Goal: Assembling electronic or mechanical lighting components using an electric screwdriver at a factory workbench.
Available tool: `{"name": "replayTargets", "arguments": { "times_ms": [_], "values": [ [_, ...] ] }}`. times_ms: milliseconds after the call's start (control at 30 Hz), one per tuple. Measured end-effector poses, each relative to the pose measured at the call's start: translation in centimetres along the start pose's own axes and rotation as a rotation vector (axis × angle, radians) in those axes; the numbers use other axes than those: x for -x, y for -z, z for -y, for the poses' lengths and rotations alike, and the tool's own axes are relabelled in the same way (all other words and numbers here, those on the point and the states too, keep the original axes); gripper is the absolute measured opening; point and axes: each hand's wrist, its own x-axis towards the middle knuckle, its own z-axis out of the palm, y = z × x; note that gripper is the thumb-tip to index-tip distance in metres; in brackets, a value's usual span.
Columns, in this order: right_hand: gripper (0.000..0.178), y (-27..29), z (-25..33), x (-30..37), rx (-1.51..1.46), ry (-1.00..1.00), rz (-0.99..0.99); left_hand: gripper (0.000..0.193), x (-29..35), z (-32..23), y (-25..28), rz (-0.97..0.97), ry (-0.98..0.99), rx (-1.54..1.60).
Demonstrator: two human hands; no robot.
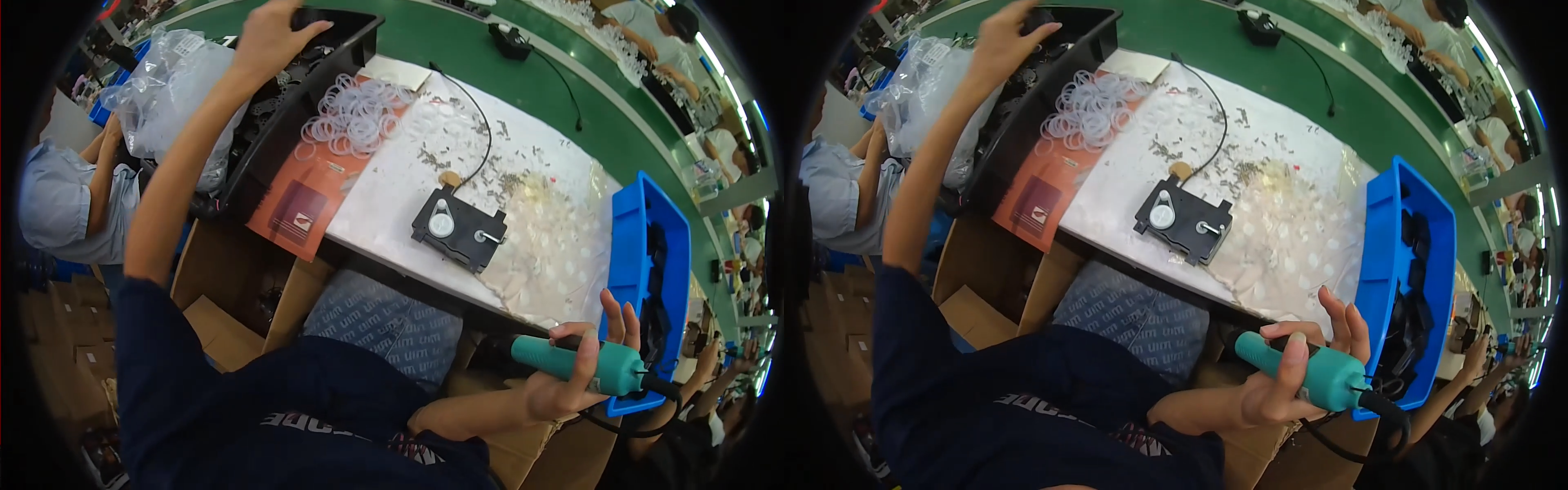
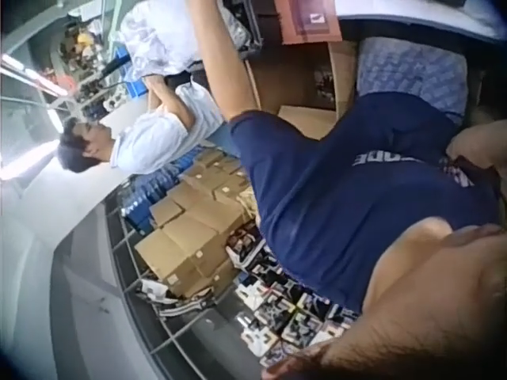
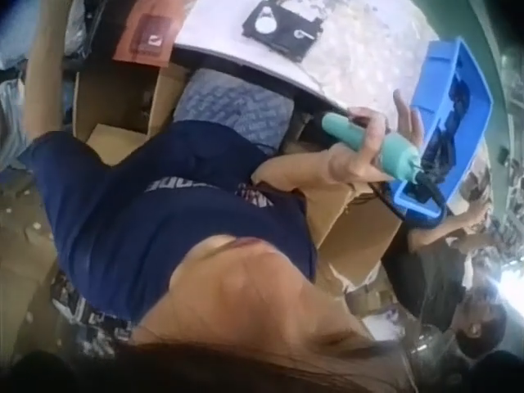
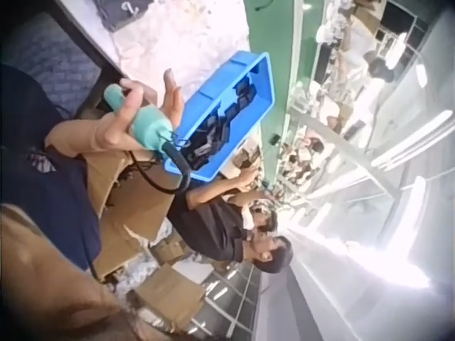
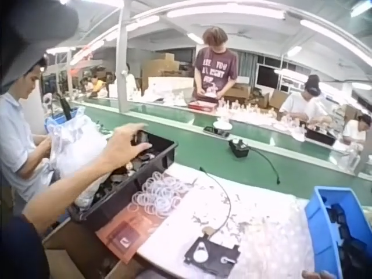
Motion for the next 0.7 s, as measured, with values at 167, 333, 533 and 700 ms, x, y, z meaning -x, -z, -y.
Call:
{"name": "replayTargets", "arguments": {
  "times_ms": [167,333,533,700],
  "values": [
    [0.051,-0.7,-1.0,-0.1,-0.096,-0.021,-0.055,0.050,13.6,-10.8,-0.6,0.104,-0.137,0.749],
    [0.050,-0.6,-0.7,0.1,-0.065,0.003,0.008,0.042,17.1,-12.2,-4.1,0.245,-0.101,0.828],
    [0.052,-0.9,-0.7,-0.6,-0.037,-0.017,-0.101,0.044,18.1,-12.9,-5.2,0.300,0.005,0.917],
    [0.053,-0.7,-0.5,-1.5,-0.049,0.019,-0.071,0.041,18.0,-12.6,-5.5,0.253,-0.109,0.906]
  ]
}}
